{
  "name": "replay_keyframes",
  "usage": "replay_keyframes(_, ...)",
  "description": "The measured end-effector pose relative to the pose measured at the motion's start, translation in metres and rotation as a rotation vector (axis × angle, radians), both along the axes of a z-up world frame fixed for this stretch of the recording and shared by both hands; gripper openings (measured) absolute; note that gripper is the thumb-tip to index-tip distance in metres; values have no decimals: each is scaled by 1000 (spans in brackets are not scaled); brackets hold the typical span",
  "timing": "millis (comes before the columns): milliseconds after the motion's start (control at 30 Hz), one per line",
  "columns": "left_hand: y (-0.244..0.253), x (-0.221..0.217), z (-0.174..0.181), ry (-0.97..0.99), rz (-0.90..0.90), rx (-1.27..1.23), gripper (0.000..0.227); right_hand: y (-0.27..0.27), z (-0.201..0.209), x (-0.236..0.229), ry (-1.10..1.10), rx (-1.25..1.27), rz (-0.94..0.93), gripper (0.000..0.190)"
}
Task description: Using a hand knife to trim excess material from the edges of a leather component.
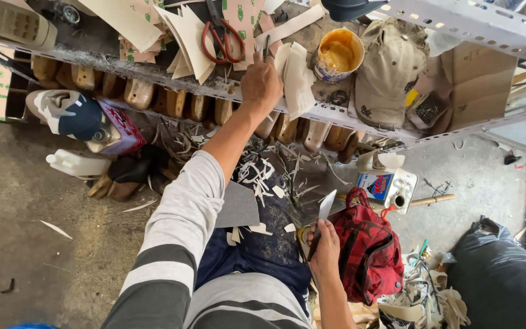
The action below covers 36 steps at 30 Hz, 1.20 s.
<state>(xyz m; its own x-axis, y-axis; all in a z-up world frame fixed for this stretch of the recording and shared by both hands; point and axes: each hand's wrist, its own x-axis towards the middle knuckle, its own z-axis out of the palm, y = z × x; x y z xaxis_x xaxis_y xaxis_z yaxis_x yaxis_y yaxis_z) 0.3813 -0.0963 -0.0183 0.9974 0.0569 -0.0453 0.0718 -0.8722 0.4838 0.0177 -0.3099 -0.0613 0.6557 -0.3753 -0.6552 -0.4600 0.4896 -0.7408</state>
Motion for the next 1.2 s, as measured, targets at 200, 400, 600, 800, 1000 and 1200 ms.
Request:
replay_keyframes(200,2,3,9,-57,109,-146,37,-2,4,4,28,-7,1,16)
replay_keyframes(400,-32,-2,32,-131,79,-359,36,1,5,9,32,15,8,16)
replay_keyframes(600,-80,12,16,68,134,-347,53,-6,1,5,-9,30,-3,15)
replay_keyframes(800,-74,-5,-3,-138,-45,-147,75,-12,3,-2,8,22,-19,13)
replay_keyframes(1000,-1,-34,18,-565,-42,-182,18,-16,-2,2,-20,32,-21,14)
replay_keyframes(1200,32,-46,22,-53,121,107,41,-14,-9,2,-33,65,22,12)
